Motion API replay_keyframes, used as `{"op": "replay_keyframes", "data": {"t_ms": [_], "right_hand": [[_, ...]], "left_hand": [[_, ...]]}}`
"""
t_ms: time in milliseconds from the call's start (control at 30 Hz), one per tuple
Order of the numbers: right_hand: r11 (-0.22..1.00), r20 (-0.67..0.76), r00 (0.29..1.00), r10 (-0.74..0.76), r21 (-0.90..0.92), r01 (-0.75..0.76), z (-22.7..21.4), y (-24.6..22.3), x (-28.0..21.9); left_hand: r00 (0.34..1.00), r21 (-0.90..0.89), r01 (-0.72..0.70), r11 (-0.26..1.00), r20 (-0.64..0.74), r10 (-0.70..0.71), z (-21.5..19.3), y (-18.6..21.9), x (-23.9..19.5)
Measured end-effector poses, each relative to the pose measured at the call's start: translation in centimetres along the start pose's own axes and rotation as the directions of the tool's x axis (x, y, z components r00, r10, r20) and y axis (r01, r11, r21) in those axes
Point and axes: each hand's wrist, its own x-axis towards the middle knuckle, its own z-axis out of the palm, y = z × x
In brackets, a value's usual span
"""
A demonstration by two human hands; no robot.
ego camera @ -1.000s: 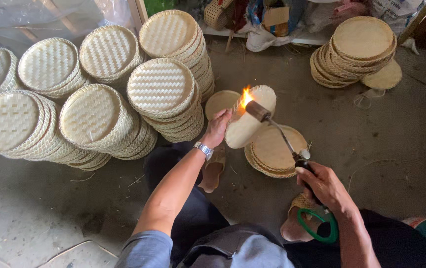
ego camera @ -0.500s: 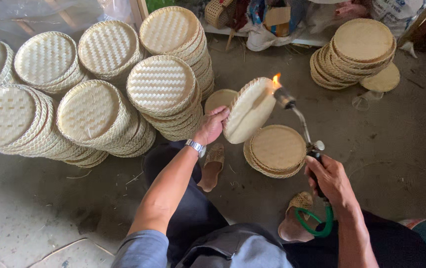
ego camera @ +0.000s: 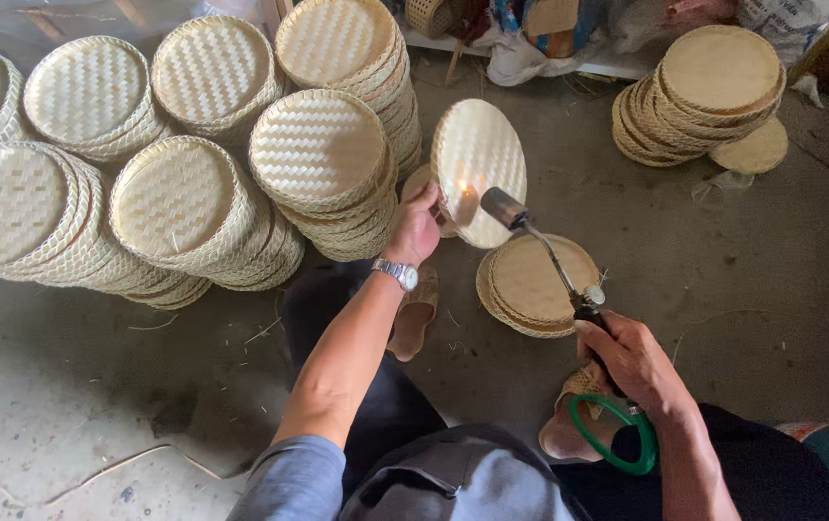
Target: The person uses a handheld blowtorch to apply flame to the surface of round woven basket trays. They hold each tray with one hand and rotate it while moving the torch across the surface, then place the treated tray onto a growing stack on the floor.
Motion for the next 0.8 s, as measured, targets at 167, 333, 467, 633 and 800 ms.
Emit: {"op": "replay_keyframes", "data": {"t_ms": [167, 333, 467, 633, 800], "right_hand": [[1.000, 0.075, 0.997, -0.003, -0.029, 0.006, 0.1, 1.0, -0.1], [0.999, 0.027, 1.000, 0.009, -0.043, -0.008, -0.1, 1.6, -0.3], [0.999, 0.008, 1.000, -0.007, -0.047, 0.008, -0.2, 2.3, -0.2], [0.999, -0.023, 1.000, 0.020, -0.050, -0.021, -1.0, 2.4, -0.1], [0.997, -0.095, 0.995, 0.033, -0.059, -0.039, -1.8, 2.5, 0.0]], "left_hand": [[0.992, -0.135, -0.085, 0.987, -0.108, 0.071, -0.1, 0.5, 0.9], [0.981, -0.285, -0.151, 0.946, -0.157, 0.110, -0.7, 1.3, 1.7], [0.969, -0.342, -0.180, 0.922, -0.222, 0.107, -1.3, 2.2, 2.2], [0.965, -0.404, -0.196, 0.893, -0.239, 0.104, -1.9, 3.6, 2.1], [0.965, -0.449, -0.219, 0.866, -0.232, 0.124, -2.0, 4.2, 1.9]]}}
